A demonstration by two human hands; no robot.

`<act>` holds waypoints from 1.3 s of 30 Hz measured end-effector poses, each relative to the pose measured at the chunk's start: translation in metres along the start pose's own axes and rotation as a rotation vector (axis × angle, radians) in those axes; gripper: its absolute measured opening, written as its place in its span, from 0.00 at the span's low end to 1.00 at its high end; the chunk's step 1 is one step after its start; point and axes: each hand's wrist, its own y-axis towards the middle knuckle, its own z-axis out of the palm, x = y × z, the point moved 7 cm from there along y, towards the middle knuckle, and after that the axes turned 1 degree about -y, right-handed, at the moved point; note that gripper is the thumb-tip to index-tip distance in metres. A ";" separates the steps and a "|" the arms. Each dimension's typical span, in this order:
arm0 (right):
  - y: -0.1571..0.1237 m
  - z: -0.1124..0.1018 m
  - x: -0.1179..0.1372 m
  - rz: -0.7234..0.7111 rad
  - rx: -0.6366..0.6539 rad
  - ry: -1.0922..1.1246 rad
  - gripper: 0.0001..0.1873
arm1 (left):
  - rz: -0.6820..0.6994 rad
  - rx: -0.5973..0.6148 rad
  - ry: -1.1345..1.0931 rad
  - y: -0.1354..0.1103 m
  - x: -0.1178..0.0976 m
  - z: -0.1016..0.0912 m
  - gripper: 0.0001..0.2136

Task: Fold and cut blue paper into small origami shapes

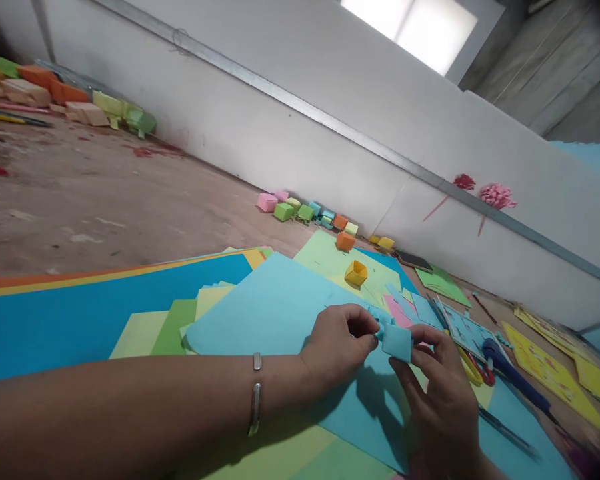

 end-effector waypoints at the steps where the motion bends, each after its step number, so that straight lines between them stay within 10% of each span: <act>1: 0.000 -0.001 0.000 -0.004 -0.009 -0.017 0.07 | -0.004 0.004 -0.010 0.000 0.000 0.001 0.05; 39: 0.000 0.003 0.010 -0.195 -0.098 -0.169 0.12 | 0.151 0.018 0.202 -0.013 -0.014 0.004 0.18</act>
